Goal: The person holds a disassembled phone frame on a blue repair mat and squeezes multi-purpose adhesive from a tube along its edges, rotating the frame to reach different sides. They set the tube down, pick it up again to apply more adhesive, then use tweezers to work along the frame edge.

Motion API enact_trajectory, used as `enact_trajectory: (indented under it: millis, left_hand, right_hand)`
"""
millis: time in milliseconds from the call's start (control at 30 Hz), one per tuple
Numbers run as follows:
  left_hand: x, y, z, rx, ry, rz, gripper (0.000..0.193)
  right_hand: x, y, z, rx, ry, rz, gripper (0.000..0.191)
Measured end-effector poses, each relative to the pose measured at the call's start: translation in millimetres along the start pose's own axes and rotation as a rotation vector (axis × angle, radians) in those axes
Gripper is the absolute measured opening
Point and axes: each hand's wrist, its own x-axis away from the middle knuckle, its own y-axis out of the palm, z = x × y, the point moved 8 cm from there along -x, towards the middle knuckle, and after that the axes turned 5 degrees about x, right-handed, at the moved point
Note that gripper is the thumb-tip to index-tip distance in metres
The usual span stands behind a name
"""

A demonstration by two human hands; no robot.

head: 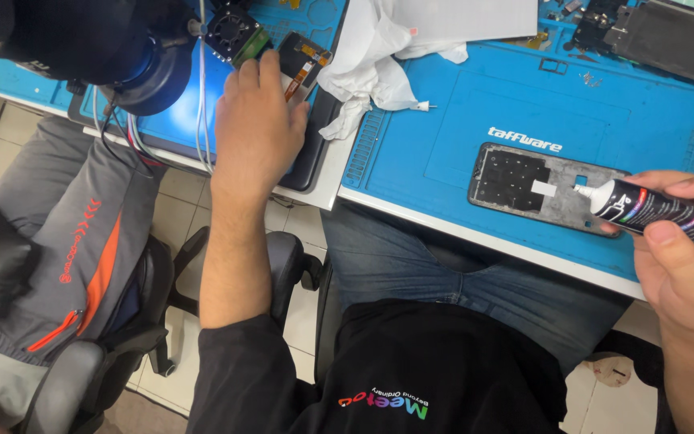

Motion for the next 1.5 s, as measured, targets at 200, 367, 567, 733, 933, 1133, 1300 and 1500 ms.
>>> enact_trajectory:
  millis: [200, 367, 567, 733, 933, 1133, 1300, 1500]
  left_hand:
    - [-8.3, 15.9, -15.3, 0.081, -0.063, -0.063, 0.065]
    - [-17.1, 3.3, -11.1, 0.107, -0.031, -0.023, 0.066]
    - [-11.7, -40.8, 10.1, 0.608, 0.119, 0.205, 0.012]
    - [-3.0, 4.8, 34.7, 1.463, -0.005, -0.061, 0.035]
    - [26.5, 59.0, 127.8, 2.531, 0.175, -1.085, 0.063]
    - [42.9, 65.0, 136.8, 2.407, 0.221, -1.117, 0.044]
    - [24.8, 61.1, 120.2, 2.219, 0.193, -0.779, 0.016]
    - [0.1, 94.0, 79.8, 2.149, -0.159, -0.504, 0.017]
  right_hand:
    - [-10.7, -8.5, -1.9, 0.028, 0.000, -0.005, 0.022]
    - [-20.0, -3.4, -4.6, 0.046, 0.000, -0.011, 0.022]
    - [-29.6, 3.4, -13.2, 0.014, 0.004, 0.003, 0.022]
    - [-25.5, 1.7, -17.6, -0.029, 0.005, 0.029, 0.021]
    - [-15.8, -6.5, -15.1, -0.031, -0.032, 0.023, 0.021]
    - [-9.7, -23.5, -2.4, -0.079, -0.013, 0.035, 0.022]
    - [-8.2, -13.8, 2.5, -0.134, -0.013, 0.005, 0.021]
    - [-24.3, 1.7, 1.8, -0.085, 0.021, -0.037, 0.032]
